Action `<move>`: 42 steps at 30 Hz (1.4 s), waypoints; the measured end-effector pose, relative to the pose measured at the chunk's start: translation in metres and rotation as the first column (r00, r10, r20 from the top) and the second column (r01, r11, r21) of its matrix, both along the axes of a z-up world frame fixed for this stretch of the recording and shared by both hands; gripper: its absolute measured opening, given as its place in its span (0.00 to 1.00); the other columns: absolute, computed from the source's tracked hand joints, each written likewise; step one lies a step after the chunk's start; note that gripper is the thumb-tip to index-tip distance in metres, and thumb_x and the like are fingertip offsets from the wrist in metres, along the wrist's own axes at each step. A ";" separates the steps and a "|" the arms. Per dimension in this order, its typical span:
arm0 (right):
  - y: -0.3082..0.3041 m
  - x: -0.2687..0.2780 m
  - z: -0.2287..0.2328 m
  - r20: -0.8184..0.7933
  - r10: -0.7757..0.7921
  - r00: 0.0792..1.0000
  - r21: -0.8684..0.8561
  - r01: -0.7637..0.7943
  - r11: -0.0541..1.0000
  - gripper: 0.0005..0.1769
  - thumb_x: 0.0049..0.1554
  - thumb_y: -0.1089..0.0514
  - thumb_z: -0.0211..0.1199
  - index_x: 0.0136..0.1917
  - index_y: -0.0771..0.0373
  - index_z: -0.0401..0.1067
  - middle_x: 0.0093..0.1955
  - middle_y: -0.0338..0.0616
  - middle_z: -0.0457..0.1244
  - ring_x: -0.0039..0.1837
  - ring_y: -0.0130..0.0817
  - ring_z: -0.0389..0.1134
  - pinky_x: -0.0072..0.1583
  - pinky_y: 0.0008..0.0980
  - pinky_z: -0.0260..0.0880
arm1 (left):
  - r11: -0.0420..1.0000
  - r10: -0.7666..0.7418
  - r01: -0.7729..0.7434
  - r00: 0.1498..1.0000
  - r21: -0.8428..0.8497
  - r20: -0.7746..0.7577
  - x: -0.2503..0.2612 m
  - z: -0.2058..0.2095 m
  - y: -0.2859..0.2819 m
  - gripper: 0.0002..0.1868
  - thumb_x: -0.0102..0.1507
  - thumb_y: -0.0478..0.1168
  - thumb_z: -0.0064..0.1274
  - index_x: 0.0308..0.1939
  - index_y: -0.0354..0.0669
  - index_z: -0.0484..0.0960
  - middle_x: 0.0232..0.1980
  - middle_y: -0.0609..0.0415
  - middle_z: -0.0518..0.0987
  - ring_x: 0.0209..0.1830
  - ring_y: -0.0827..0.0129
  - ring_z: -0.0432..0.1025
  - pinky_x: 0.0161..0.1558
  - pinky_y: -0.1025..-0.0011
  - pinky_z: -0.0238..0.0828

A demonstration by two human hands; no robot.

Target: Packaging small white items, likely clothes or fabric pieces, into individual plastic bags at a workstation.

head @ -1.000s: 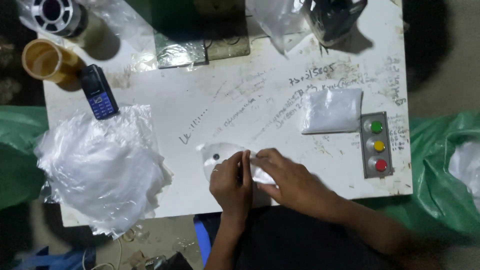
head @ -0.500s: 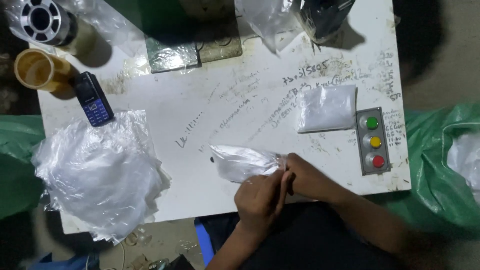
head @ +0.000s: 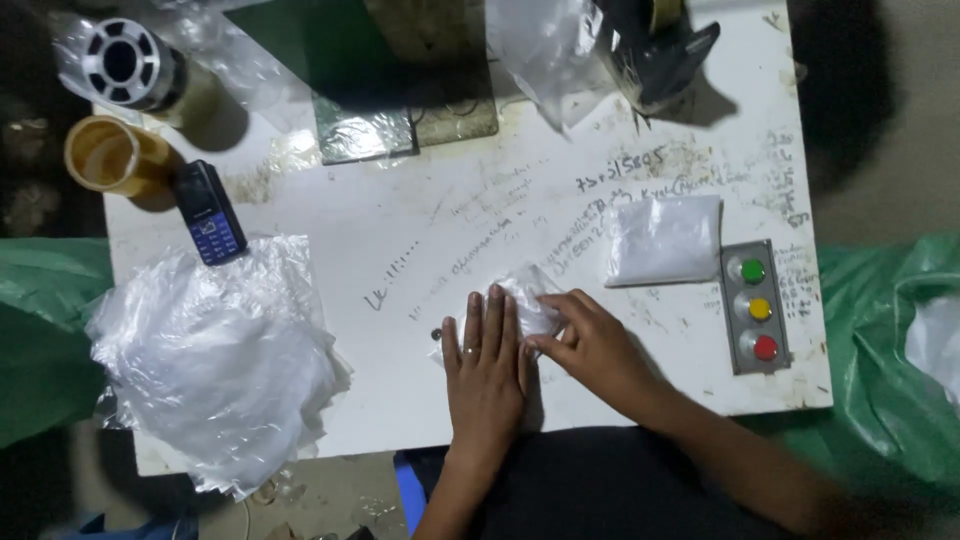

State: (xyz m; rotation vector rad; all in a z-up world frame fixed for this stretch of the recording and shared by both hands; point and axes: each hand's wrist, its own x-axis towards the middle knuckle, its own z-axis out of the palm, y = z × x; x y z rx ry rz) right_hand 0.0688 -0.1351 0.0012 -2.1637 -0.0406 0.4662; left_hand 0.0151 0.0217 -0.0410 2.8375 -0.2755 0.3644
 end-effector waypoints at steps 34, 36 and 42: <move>-0.037 -0.007 -0.038 0.404 0.570 0.716 -0.292 -0.489 0.822 0.16 0.66 0.44 0.54 0.55 0.55 0.73 0.53 0.41 0.62 0.54 0.45 0.62 0.55 0.45 0.64 | 0.983 -0.095 0.060 0.975 -0.172 -0.200 -0.013 -0.012 0.029 0.07 0.67 0.51 0.54 0.42 0.56 0.80 0.41 0.57 0.75 0.50 0.59 0.69 0.57 0.56 0.54; -0.036 -0.008 -0.038 0.414 0.570 0.710 -0.240 -0.519 0.820 0.15 0.67 0.45 0.52 0.54 0.55 0.72 0.53 0.41 0.63 0.54 0.46 0.63 0.55 0.44 0.64 | 0.984 -0.102 0.068 0.973 -0.167 -0.206 -0.014 -0.011 0.031 0.08 0.66 0.51 0.55 0.41 0.55 0.80 0.37 0.56 0.75 0.46 0.59 0.70 0.56 0.55 0.54; -0.032 -0.007 -0.035 0.363 0.579 0.730 -0.272 -0.512 0.815 0.12 0.65 0.48 0.56 0.48 0.56 0.74 0.52 0.41 0.61 0.52 0.42 0.59 0.55 0.38 0.61 | 0.973 -0.121 0.072 0.968 -0.217 -0.218 -0.008 0.008 0.033 0.03 0.68 0.43 0.50 0.40 0.52 0.75 0.40 0.56 0.71 0.40 0.59 0.64 0.49 0.59 0.53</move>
